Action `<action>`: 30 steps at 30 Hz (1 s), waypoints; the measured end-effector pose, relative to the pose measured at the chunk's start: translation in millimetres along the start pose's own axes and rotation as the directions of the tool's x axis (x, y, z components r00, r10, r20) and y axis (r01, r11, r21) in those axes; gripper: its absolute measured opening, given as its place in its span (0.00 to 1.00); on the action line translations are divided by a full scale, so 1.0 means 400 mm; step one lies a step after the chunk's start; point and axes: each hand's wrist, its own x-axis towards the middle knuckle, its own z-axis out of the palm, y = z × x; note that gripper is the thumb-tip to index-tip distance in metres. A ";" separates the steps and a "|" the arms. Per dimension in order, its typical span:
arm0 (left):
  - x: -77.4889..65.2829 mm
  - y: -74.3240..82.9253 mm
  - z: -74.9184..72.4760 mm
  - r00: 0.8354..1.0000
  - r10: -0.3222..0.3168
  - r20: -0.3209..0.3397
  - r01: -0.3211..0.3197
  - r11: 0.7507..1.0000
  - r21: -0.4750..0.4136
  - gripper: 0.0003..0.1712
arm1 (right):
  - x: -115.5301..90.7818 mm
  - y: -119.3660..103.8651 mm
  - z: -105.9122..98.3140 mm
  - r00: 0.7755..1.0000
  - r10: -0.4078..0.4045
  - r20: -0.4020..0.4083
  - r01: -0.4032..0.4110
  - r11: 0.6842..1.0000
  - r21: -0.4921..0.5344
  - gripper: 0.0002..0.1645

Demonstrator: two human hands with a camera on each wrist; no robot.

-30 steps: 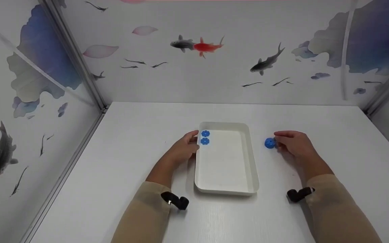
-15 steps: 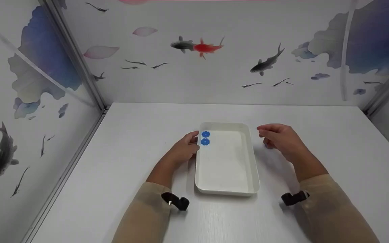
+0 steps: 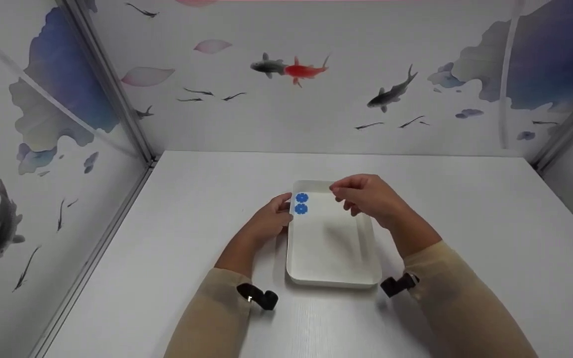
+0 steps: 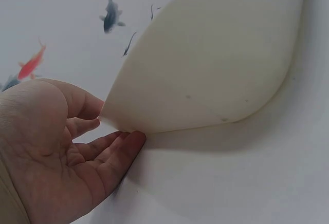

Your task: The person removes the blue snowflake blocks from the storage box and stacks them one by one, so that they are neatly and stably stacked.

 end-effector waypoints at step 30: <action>-0.002 0.002 -0.014 0.999 0.039 0.024 -0.039 0.999 0.014 0.39 | 0.221 0.045 0.146 0.993 0.054 0.105 -0.025 0.967 -0.254 0.19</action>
